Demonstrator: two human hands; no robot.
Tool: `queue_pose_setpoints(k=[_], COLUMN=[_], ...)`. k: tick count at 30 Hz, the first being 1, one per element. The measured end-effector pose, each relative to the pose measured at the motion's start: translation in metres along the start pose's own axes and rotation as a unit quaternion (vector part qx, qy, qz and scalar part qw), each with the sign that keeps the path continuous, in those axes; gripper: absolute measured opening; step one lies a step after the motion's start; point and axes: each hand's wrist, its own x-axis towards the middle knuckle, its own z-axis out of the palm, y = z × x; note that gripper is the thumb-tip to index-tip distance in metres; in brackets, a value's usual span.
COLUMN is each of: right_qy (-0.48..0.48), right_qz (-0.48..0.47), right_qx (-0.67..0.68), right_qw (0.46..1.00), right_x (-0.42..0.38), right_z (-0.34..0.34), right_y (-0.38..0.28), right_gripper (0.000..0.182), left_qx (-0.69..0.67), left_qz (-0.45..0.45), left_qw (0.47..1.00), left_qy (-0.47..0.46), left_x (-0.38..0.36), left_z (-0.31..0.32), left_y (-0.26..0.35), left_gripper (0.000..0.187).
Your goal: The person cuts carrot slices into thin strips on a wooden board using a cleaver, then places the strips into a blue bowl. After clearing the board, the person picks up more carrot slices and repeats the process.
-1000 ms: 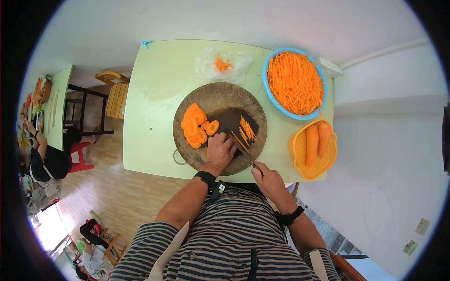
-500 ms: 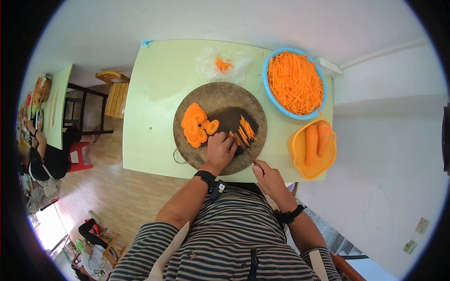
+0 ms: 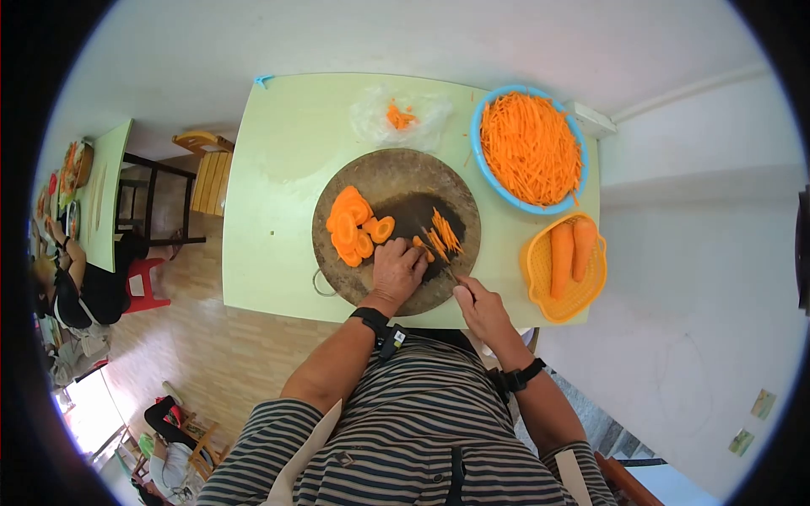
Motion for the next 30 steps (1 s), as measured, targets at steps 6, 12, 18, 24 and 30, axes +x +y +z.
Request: queue_pose_setpoints(k=[6, 12, 18, 24, 30], right_qy=[-0.025, -0.016, 0.001, -0.006, -0.025], right_qz=[-0.014, -0.025, -0.033, -0.010, -0.001], right_qx=[-0.076, -0.091, -0.030, -0.039, -0.055], right_qw=[0.997, 0.995, 0.999, 0.999, 0.998], right_x=[-0.024, -0.020, 0.003, -0.013, -0.024], right_z=[-0.004, 0.000, 0.007, -0.003, -0.002], right_y=[0.002, 0.004, 0.001, 0.003, -0.002], right_gripper=[0.041, 0.041, 0.043, 0.043, 0.043], left_qx=[0.007, 0.009, 0.004, -0.002, 0.006], left_qz=[0.002, 0.005, 0.007, 0.007, 0.009], left_qw=[1.000, 1.000, 1.000, 1.000, 1.000], left_qy=[-0.019, -0.028, -0.005, 0.003, -0.015], left_x=[-0.003, -0.002, 0.001, -0.001, -0.002], left_z=[-0.002, -0.002, -0.002, 0.000, -0.001], left_y=[-0.003, -0.003, 0.001, 0.001, -0.004], left_gripper=[0.021, 0.020, 0.019, 0.019, 0.017])
